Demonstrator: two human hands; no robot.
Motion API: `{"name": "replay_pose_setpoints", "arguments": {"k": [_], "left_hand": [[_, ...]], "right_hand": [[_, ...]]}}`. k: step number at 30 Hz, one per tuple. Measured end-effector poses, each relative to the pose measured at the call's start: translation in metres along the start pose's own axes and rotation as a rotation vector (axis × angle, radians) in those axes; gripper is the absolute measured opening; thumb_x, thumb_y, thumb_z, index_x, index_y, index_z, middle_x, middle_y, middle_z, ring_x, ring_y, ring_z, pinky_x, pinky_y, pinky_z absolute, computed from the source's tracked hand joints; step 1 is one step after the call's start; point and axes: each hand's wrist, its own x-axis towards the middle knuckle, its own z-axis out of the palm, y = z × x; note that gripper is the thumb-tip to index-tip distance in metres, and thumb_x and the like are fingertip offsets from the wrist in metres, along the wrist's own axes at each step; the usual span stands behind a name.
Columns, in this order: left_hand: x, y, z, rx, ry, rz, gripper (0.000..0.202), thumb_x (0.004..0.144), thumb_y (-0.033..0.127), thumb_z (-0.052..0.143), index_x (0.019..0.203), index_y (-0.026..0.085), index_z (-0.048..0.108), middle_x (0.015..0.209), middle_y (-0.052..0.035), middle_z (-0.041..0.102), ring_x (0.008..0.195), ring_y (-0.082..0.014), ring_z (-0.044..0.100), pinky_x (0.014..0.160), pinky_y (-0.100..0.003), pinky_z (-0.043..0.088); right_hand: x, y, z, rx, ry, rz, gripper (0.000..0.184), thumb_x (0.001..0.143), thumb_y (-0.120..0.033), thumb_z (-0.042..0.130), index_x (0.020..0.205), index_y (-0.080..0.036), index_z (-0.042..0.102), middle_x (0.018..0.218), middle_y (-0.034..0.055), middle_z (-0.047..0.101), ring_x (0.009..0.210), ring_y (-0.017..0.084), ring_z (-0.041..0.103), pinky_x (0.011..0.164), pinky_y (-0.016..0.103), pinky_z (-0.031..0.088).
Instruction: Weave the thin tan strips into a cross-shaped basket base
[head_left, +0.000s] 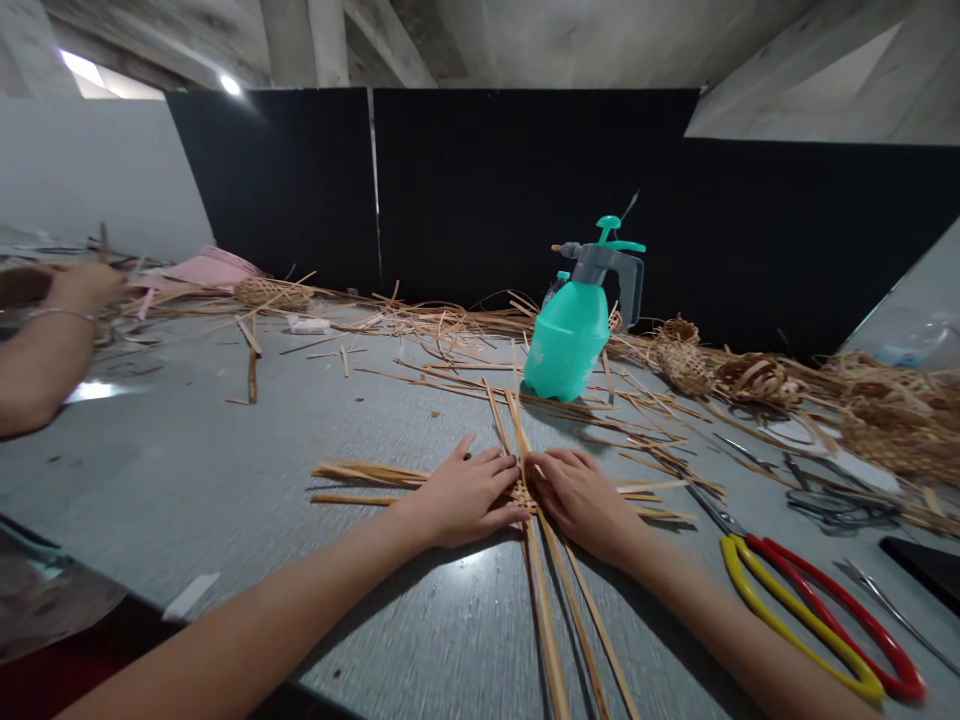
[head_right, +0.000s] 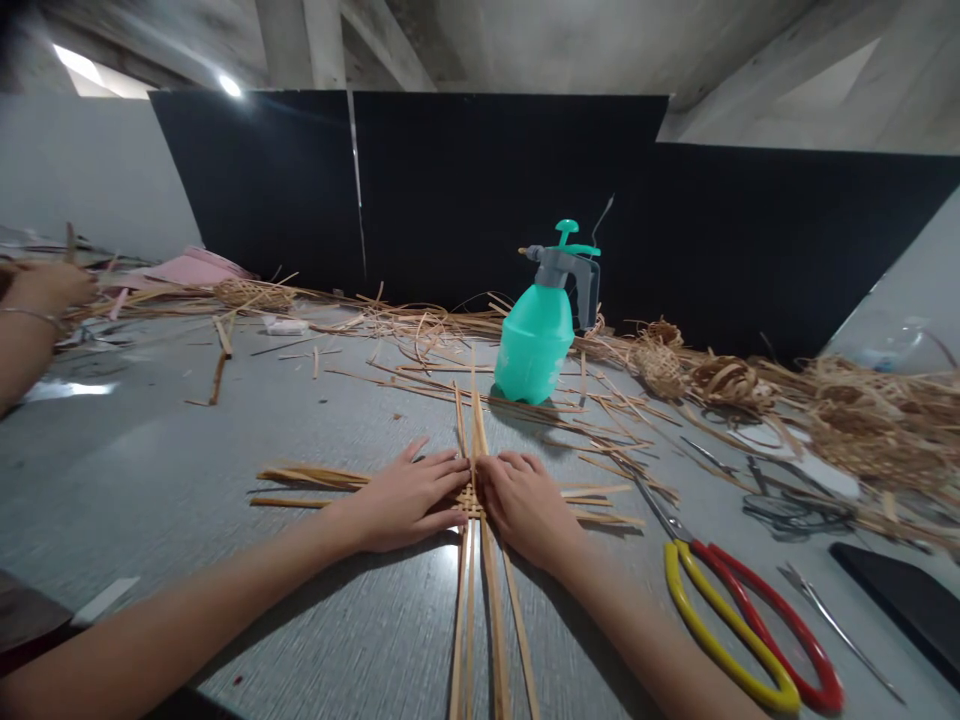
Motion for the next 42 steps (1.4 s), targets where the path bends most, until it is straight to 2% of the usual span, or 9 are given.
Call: {"name": "replay_pose_setpoints", "arguments": {"k": [4,9,14,19,22,28,32,35,42], "left_hand": [[-0.003,-0.003,0.000,-0.063,-0.032,-0.008,0.056,0.093,0.053,0.023,0.133,0.017,0.036,0.138,-0.0102,0.042,0.128,-0.0234,0.034,0.104,-0.046,0.019],[-0.002,-0.002,-0.001,-0.067,-0.049,-0.021,0.052,0.092,0.051,0.028,0.131,0.017,0.039,0.134,-0.0093,0.047,0.127,-0.0227,0.036,0.106,-0.044,0.016],[-0.002,0.000,-0.001,-0.066,-0.025,-0.016,0.053,0.089,0.052,0.037,0.129,0.016,0.039,0.134,-0.0114,0.046,0.126,-0.0225,0.037,0.106,-0.043,0.018],[-0.003,0.000,-0.004,-0.078,-0.038,0.012,0.040,0.090,0.047,0.038,0.119,0.020,0.049,0.133,-0.0091,0.047,0.126,-0.0236,0.037,0.105,-0.047,0.021],[-0.004,0.001,-0.006,-0.030,-0.021,0.025,0.041,0.090,0.049,0.038,0.115,0.020,0.052,0.141,-0.0101,0.037,0.132,-0.0263,0.028,0.105,-0.048,0.019],[-0.008,0.001,-0.004,-0.068,-0.076,0.101,0.055,0.093,0.049,0.025,0.137,0.017,0.032,0.144,-0.0104,0.029,0.135,-0.0190,0.022,0.109,-0.044,0.009],[-0.012,-0.003,-0.001,-0.145,-0.176,0.089,0.061,0.092,0.053,0.020,0.143,0.018,0.017,0.148,-0.0094,0.018,0.136,-0.0194,0.015,0.110,-0.044,0.008],[-0.013,-0.004,0.000,-0.168,-0.193,0.101,0.063,0.091,0.056,0.022,0.143,0.021,0.013,0.149,-0.0086,0.014,0.137,-0.0206,0.011,0.110,-0.046,0.005],[-0.007,0.010,-0.003,-0.170,-0.100,-0.038,0.049,0.093,0.048,0.027,0.135,0.023,0.035,0.143,-0.0085,0.033,0.132,-0.0207,0.028,0.107,-0.054,0.010]], "right_hand": [[-0.002,0.002,0.002,0.036,0.000,0.014,0.034,0.091,-0.019,0.035,0.122,-0.014,0.046,0.108,0.0112,0.063,0.102,0.022,0.053,0.085,0.038,0.038],[-0.002,0.003,0.001,0.033,0.004,-0.041,0.035,0.092,-0.020,0.034,0.123,-0.021,0.050,0.114,0.0076,0.062,0.105,0.021,0.052,0.088,0.038,0.037],[0.000,-0.001,-0.004,-0.064,-0.034,-0.083,0.033,0.091,-0.017,0.038,0.121,-0.016,0.052,0.119,0.0085,0.059,0.107,0.024,0.049,0.092,0.042,0.033],[0.001,0.001,-0.005,-0.098,-0.052,-0.107,0.035,0.090,-0.017,0.039,0.123,-0.018,0.051,0.121,0.0093,0.057,0.109,0.024,0.048,0.092,0.044,0.033],[0.000,0.004,-0.002,-0.065,-0.062,-0.062,0.034,0.093,-0.021,0.034,0.123,-0.021,0.051,0.130,0.0096,0.050,0.113,0.025,0.046,0.091,0.043,0.035],[-0.007,0.008,0.006,0.058,-0.132,0.065,0.042,0.095,-0.032,0.027,0.134,-0.024,0.039,0.140,0.0074,0.039,0.123,0.021,0.039,0.097,0.042,0.035],[-0.011,0.009,0.013,0.050,-0.154,0.103,0.050,0.095,-0.037,0.022,0.143,-0.024,0.018,0.144,0.0065,0.033,0.129,0.020,0.033,0.100,0.042,0.033],[-0.011,0.010,0.016,0.011,-0.161,0.084,0.050,0.096,-0.038,0.019,0.144,-0.024,0.014,0.147,0.0040,0.026,0.134,0.020,0.023,0.103,0.043,0.029],[-0.007,0.003,0.007,0.031,-0.205,0.118,0.050,0.096,-0.038,0.017,0.143,-0.021,0.014,0.147,0.0041,0.022,0.135,0.021,0.017,0.106,0.050,0.023]]}}
